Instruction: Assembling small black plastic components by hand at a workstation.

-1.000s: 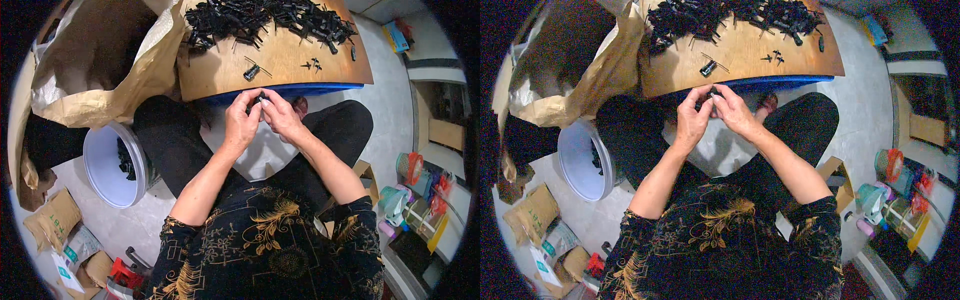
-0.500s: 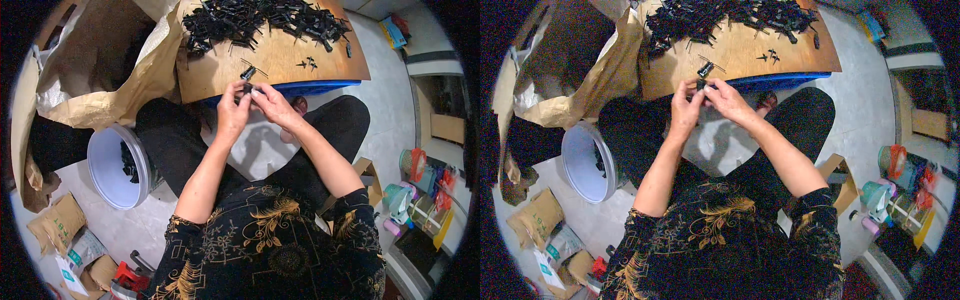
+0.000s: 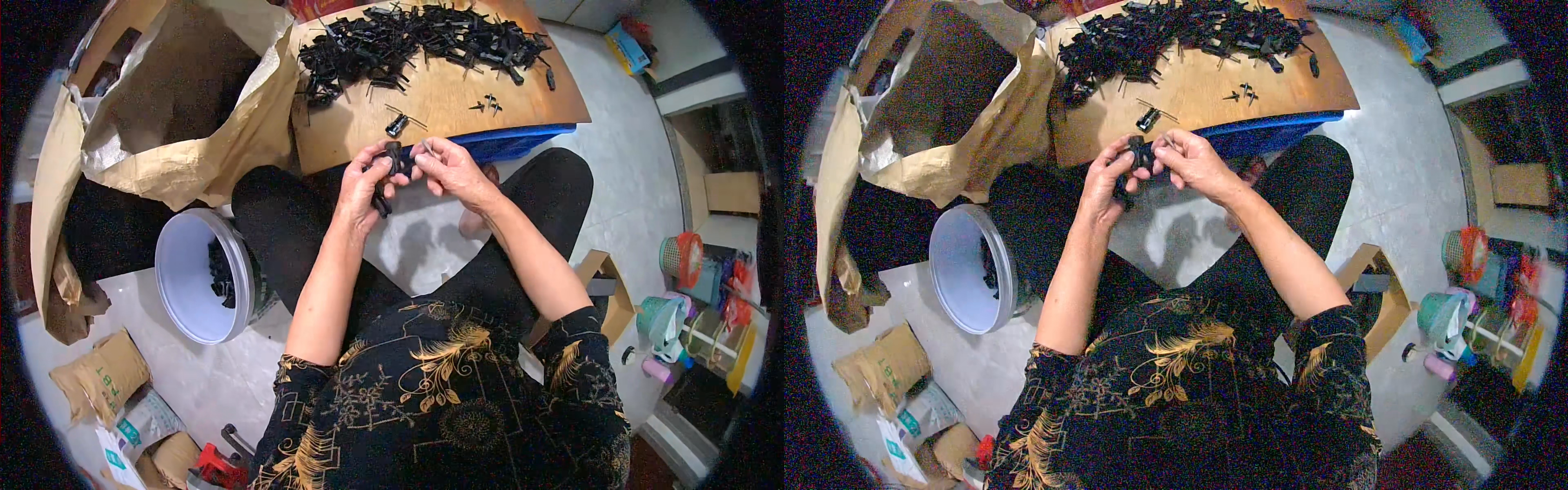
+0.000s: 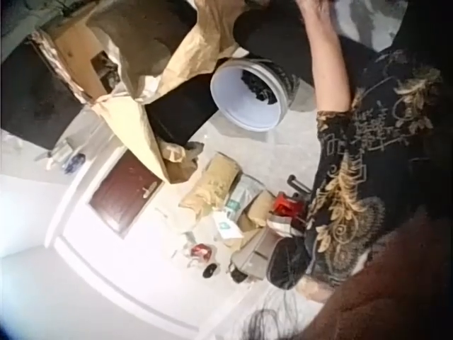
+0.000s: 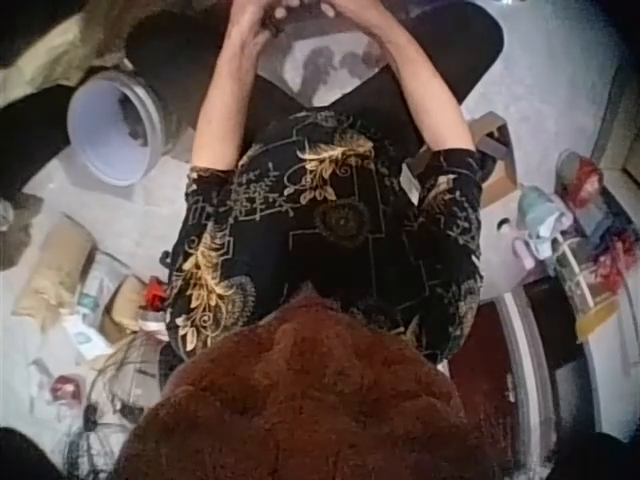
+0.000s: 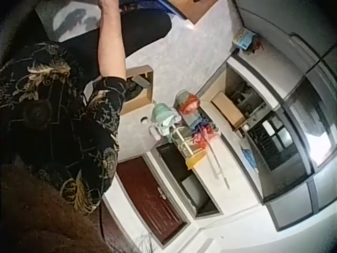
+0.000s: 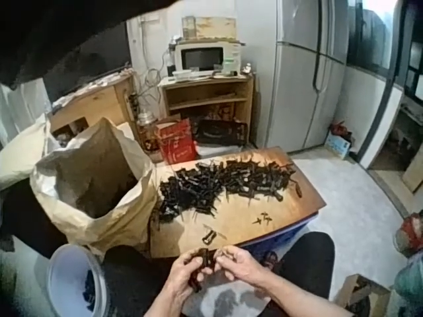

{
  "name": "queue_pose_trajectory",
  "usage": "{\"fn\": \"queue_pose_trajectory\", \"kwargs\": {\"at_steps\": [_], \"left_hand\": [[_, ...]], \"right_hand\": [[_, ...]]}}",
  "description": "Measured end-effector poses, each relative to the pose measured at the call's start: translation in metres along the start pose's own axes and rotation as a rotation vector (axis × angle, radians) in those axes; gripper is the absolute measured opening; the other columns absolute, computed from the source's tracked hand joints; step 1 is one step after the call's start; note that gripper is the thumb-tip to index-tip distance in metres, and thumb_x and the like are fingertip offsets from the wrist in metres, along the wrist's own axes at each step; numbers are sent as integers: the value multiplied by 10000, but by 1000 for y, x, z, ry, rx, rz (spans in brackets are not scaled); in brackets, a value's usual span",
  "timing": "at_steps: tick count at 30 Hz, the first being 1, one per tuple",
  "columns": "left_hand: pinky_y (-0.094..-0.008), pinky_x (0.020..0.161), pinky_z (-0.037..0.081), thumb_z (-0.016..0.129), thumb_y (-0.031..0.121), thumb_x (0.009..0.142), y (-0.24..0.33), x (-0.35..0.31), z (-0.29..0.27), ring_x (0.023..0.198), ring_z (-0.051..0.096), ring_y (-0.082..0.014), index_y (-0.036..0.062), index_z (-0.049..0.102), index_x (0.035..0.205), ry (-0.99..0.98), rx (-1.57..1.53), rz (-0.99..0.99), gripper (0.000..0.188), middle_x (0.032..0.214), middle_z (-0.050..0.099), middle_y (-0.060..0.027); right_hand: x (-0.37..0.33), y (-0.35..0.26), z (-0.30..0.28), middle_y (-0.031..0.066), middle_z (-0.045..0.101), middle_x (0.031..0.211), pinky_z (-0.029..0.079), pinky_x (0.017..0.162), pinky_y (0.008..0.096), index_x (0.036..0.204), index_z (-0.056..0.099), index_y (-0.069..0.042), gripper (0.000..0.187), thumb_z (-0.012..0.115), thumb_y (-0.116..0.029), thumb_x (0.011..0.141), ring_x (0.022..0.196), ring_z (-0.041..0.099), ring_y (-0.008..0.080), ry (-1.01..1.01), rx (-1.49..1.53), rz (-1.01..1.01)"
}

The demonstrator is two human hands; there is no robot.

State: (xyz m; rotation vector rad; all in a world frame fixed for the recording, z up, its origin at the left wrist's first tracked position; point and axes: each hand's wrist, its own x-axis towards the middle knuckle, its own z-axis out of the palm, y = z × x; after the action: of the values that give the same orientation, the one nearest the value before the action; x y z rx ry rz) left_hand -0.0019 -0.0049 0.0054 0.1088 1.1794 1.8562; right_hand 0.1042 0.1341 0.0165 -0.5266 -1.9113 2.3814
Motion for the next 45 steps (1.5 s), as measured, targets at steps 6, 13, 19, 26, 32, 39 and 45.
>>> {"fn": "queue_pose_trajectory", "kwargs": {"at_steps": [6, 13, 19, 26, 32, 39, 45], "left_hand": [[-169, 431, 394, 568, 114, 830, -2, -10, 6, 609, 596, -116, -14, 476, 1150, -139, 113, -43, 357, 811, 567, -54], [-178, 430, 396, 580, 80, 812, -1, -13, 12, 583, 582, -107, 8, 459, 1187, -160, 426, 3, 400, 786, 530, -39], [-220, 450, 411, 557, 19, 799, -10, -15, 17, 584, 576, -102, 26, 441, 1208, -157, 781, 135, 425, 826, 555, -74], [-216, 431, 399, 553, 19, 808, -8, -11, 17, 543, 565, -102, 22, 439, 1165, -111, 696, 104, 375, 805, 560, -74], [-205, 396, 371, 554, 31, 822, -4, -6, 16, 521, 549, -93, 42, 418, 1090, -34, 510, 3, 300, 739, 527, -52], [-218, 401, 374, 553, 30, 814, -3, -4, 14, 513, 535, -87, 51, 415, 1025, -13, 607, -28, 253, 720, 530, -48], [-245, 417, 393, 552, 32, 810, -10, 2, 9, 507, 532, -89, 53, 406, 1001, -48, 696, -24, 242, 679, 537, -48]], "right_hand": [[0, 4, -2, -25, 508, 674, 305, 416, 154, 943, 514, -58, 189, 543, -236, 885, 469, 393, 19, 8, 67, 69], [-2, 5, -5, -74, 448, 628, 255, 411, 155, 862, 518, -96, 165, 580, -249, 859, 481, 334, 0, 0, 20, 130], [1, 8, 3, -77, 484, 637, 246, 417, 175, 850, 530, -90, 155, 582, -236, 856, 486, 330, -1, 25, -100, 141], [3, 3, 9, -71, 477, 633, 244, 420, 169, 857, 533, -82, 167, 531, -247, 884, 488, 331, 0, 45, -111, 136], [1, 18, 1, -54, 430, 628, 277, 456, 179, 847, 512, -82, 284, 418, -335, 932, 524, 346, 22, -10, -216, 79], [4, 23, 4, -41, 427, 670, 353, 562, 216, 877, 509, -60, 278, 391, -302, 947, 617, 380, 54, -44, -363, 44], [9, 30, 3, -21, 442, 674, 356, 567, 220, 875, 504, -52, 247, 403, -266, 945, 604, 382, 71, -25, -430, 11]]}}
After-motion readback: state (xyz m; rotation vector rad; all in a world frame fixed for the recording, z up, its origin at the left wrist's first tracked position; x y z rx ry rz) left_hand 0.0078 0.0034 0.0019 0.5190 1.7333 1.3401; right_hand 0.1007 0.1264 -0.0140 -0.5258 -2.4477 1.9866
